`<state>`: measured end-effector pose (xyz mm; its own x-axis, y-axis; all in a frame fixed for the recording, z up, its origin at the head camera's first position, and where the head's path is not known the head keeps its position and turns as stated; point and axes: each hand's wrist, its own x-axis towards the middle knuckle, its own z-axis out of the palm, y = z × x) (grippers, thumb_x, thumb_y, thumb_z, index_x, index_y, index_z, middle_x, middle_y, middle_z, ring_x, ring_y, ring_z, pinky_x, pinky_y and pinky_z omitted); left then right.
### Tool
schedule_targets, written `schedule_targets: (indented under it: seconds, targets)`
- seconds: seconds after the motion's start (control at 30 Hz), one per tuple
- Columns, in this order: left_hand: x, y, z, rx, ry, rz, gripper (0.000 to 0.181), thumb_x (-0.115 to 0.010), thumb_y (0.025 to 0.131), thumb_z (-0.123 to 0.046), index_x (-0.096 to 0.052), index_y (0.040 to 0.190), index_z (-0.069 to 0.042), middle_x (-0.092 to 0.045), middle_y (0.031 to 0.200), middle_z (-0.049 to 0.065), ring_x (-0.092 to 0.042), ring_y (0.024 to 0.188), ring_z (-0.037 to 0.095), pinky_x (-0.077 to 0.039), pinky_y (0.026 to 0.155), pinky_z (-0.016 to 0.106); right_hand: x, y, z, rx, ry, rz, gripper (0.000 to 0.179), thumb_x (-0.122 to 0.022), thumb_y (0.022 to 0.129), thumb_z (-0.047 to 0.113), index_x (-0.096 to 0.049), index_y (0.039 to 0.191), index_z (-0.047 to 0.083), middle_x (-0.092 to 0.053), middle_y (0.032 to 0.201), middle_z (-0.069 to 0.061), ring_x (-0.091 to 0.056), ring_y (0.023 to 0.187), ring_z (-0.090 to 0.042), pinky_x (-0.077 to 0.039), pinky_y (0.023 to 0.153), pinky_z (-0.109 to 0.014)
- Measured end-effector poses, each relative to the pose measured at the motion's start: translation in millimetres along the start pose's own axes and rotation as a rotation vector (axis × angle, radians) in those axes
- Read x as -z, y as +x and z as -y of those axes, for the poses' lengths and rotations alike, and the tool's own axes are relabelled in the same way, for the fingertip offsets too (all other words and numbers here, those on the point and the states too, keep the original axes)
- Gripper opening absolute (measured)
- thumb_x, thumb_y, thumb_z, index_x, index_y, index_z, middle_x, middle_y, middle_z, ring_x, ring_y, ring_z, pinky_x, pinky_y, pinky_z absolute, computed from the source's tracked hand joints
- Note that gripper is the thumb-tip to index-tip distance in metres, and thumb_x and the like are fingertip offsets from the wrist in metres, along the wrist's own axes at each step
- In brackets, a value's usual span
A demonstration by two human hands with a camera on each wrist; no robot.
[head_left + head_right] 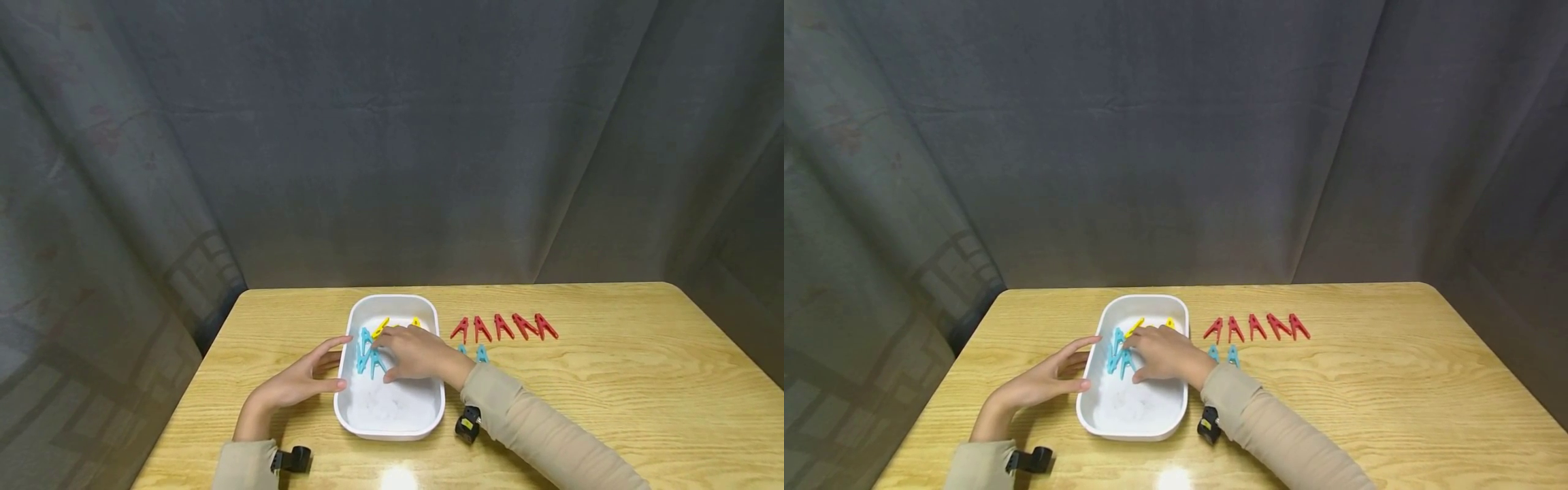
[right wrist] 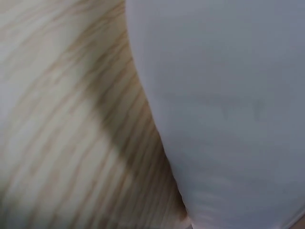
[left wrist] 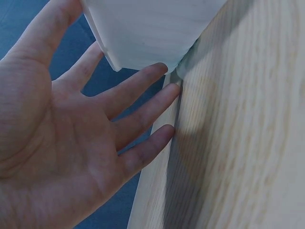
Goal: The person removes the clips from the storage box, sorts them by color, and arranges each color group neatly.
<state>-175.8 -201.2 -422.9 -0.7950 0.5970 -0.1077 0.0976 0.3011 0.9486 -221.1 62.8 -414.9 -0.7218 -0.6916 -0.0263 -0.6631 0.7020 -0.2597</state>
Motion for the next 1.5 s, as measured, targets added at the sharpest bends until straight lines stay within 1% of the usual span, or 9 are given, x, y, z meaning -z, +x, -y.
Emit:
schedule_targets:
  seconds: [0.1,0.2,0.43,0.6,0.77,1.03,1.2,1.43,1.5]
  targets:
    - [-0.3,0.0,0.2,0.0,-0.001,0.0,0.076,-0.067,0.096,-0.019,-0.023,0.157,-0.013,-0.029,0.155,0.024,-0.031,0.14,0.045,-0.032,0.108,0.061,-0.1,-0.6,-0.1,0.006,0.017,-0.01,0.055,-0.083,0.078,0.045,-0.067,0.124,0.022,-0.061,0.128,0.005,-0.056,0.12,-0.017,-0.042,0.103,-0.041]
    - [-0.5,0.1,0.7,-0.001,0.001,-0.002,0.075,-0.067,0.096,-0.019,-0.024,0.157,-0.015,-0.029,0.155,0.023,-0.031,0.14,0.044,-0.032,0.108,0.06,0.7,-0.9,0.2,0.009,0.019,-0.012,0.055,-0.084,0.076,0.045,-0.068,0.123,0.022,-0.061,0.128,0.005,-0.056,0.119,-0.017,-0.043,0.102,-0.04]
    - [-0.4,0.4,0.8,-0.003,0.006,-0.006,0.074,-0.067,0.096,-0.019,-0.025,0.157,-0.015,-0.029,0.155,0.023,-0.031,0.14,0.044,-0.032,0.108,0.06,1.8,-0.4,1.9,-0.015,-0.002,0.015,0.063,-0.084,0.076,0.047,-0.064,0.13,0.023,-0.058,0.133,0.002,-0.054,0.123,-0.019,-0.04,0.105,-0.042]
    - [-0.4,0.4,1.2,-0.002,0.0,-0.005,0.075,-0.068,0.096,-0.019,-0.024,0.157,-0.014,-0.029,0.156,0.023,-0.031,0.141,0.044,-0.032,0.108,0.06,1.7,0.4,1.6,-0.024,-0.003,0.029,0.062,-0.084,0.076,0.047,-0.064,0.13,0.024,-0.057,0.132,0.002,-0.053,0.124,-0.019,-0.039,0.106,-0.043]
    - [-0.3,-0.1,1.3,-0.001,-0.006,-0.002,0.075,-0.067,0.096,-0.019,-0.024,0.157,-0.014,-0.028,0.156,0.023,-0.03,0.141,0.044,-0.032,0.108,0.059,0.7,1.0,0.3,-0.011,0.018,0.022,0.061,-0.085,0.076,0.045,-0.065,0.13,0.023,-0.058,0.132,0.003,-0.054,0.123,-0.018,-0.04,0.106,-0.042]
    - [-0.6,-0.4,0.5,-0.01,-0.001,-0.001,0.075,-0.067,0.097,-0.019,-0.023,0.157,-0.015,-0.029,0.155,0.023,-0.03,0.141,0.044,-0.033,0.107,0.059,5.2,1.1,-4.0,0.04,0.101,-0.051,0.063,-0.086,0.077,0.04,-0.064,0.132,0.018,-0.061,0.132,0.002,-0.056,0.121,-0.016,-0.044,0.1,-0.038]
    - [-0.6,-0.2,0.6,-0.022,0.003,0.0,0.076,-0.067,0.096,-0.018,-0.022,0.157,-0.014,-0.028,0.156,0.024,-0.03,0.141,0.045,-0.033,0.107,0.06,10.9,-1.3,-4.0,0.057,0.115,-0.075,0.062,-0.085,0.078,0.038,-0.063,0.132,0.019,-0.061,0.133,0.002,-0.056,0.121,-0.017,-0.044,0.101,-0.041]
    - [-0.6,1.1,-0.2,-0.027,0.011,-0.005,0.076,-0.068,0.096,-0.018,-0.023,0.157,-0.011,-0.028,0.156,0.023,-0.03,0.141,0.044,-0.029,0.109,0.061,21.2,-13.4,-5.6,0.079,0.13,-0.131,0.059,-0.086,0.077,0.04,-0.064,0.127,0.018,-0.066,0.119,0.002,-0.062,0.103,-0.016,-0.049,0.085,-0.038]
    - [-1.0,1.7,-0.3,-0.022,0.008,-0.009,0.076,-0.069,0.095,-0.018,-0.024,0.157,-0.011,-0.028,0.156,0.023,-0.03,0.141,0.044,-0.029,0.109,0.061,24.1,-20.2,-7.7,0.078,0.145,-0.146,0.059,-0.087,0.076,0.04,-0.064,0.125,0.018,-0.066,0.117,0.001,-0.062,0.101,-0.018,-0.049,0.083,-0.038]
